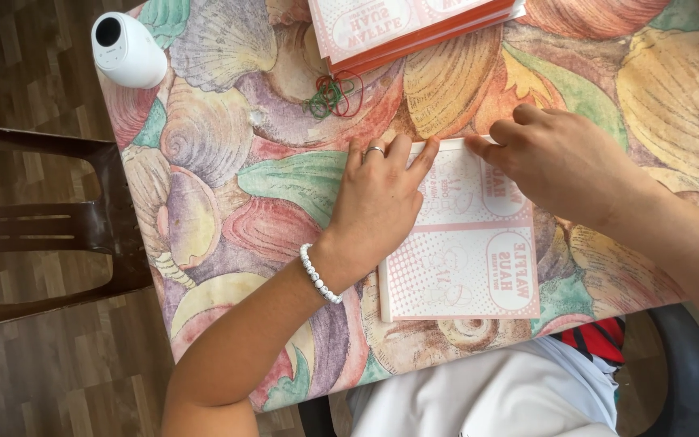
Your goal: Folding flat paper bags into their final shape and stacking them on a table.
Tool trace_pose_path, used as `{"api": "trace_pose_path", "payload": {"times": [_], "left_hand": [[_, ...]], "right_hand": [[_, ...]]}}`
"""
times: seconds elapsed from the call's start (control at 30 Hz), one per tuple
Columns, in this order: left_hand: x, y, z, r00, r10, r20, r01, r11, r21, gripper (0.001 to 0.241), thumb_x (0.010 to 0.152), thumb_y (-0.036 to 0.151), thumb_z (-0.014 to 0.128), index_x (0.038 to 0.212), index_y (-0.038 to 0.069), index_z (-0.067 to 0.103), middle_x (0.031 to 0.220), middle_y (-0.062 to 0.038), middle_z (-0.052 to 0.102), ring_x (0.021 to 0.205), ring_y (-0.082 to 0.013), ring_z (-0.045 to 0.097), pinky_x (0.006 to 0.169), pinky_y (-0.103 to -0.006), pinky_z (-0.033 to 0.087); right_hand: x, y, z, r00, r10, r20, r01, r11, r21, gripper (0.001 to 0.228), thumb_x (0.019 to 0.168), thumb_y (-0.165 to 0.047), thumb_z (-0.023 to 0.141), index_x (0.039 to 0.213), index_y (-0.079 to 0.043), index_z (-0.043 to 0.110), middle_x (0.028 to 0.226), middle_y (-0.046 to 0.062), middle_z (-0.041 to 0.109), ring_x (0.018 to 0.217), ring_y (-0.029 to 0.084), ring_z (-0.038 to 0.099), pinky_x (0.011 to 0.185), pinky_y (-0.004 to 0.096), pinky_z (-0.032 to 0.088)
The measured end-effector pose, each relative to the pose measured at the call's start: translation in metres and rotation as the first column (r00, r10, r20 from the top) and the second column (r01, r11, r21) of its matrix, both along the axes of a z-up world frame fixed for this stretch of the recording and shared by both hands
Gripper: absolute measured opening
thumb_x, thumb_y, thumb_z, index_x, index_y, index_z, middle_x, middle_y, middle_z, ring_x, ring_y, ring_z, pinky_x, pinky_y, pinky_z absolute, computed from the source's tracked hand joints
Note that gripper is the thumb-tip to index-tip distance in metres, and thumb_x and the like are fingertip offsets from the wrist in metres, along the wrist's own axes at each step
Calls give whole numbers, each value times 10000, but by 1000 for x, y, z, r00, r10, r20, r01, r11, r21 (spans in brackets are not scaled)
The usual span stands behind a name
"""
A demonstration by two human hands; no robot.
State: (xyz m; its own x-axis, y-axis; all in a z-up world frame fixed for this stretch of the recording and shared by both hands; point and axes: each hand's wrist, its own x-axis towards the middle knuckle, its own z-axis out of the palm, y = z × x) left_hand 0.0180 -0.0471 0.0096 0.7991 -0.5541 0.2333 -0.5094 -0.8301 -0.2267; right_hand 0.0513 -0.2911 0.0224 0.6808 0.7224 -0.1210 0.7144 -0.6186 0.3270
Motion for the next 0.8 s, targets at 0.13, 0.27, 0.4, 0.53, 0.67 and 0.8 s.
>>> {"api": "trace_pose_path", "payload": {"times": [0.13,0.27,0.4,0.53,0.67,0.8], "left_hand": [[0,-3,-2,1000,2,-9,-2,1000,19,561,852,302,679,1404,253,589,1049,-31,540,779,-218,593,983,-521,479],[-2,-6,-4,999,31,-34,-30,999,41,611,871,312,659,1471,305,550,1048,-27,532,862,-237,568,1015,-524,466],[-1,-7,-5,999,19,29,-19,1000,3,562,845,240,659,1401,286,591,991,-27,524,794,-245,557,822,-426,469],[-2,-8,-4,999,45,-2,-45,997,67,575,890,274,626,1459,315,549,1026,-53,520,800,-263,562,927,-479,485],[0,-8,-6,999,37,4,-37,998,53,603,874,226,619,1462,341,545,1044,-71,521,793,-280,540,808,-452,478],[6,-6,-11,1000,21,14,-21,1000,18,563,854,230,651,1399,354,582,1038,-53,512,800,-272,547,787,-459,456]], "right_hand": [[0,4,4,1000,2,15,-2,999,32,619,875,-75,644,1455,-256,528,878,-52,659,809,185,649,647,311,614],[3,1,-1,1000,4,5,-5,999,45,617,875,-51,625,1452,-255,552,912,-67,678,827,186,649,633,308,623],[7,-7,-5,998,4,-62,1,997,75,473,864,-19,624,1318,-152,598,978,-31,662,874,202,648,616,341,637],[6,-21,-7,989,-62,-134,73,994,76,304,936,-140,684,1240,-160,671,1000,-46,676,918,150,617,748,298,656],[6,-43,-7,978,-169,-126,185,974,129,288,938,-87,626,1067,-311,752,932,-100,648,918,164,666,664,356,621],[14,-45,1,948,-278,-154,306,931,200,304,1000,-145,512,865,-247,765,966,-107,684,828,193,693,586,399,559]]}}
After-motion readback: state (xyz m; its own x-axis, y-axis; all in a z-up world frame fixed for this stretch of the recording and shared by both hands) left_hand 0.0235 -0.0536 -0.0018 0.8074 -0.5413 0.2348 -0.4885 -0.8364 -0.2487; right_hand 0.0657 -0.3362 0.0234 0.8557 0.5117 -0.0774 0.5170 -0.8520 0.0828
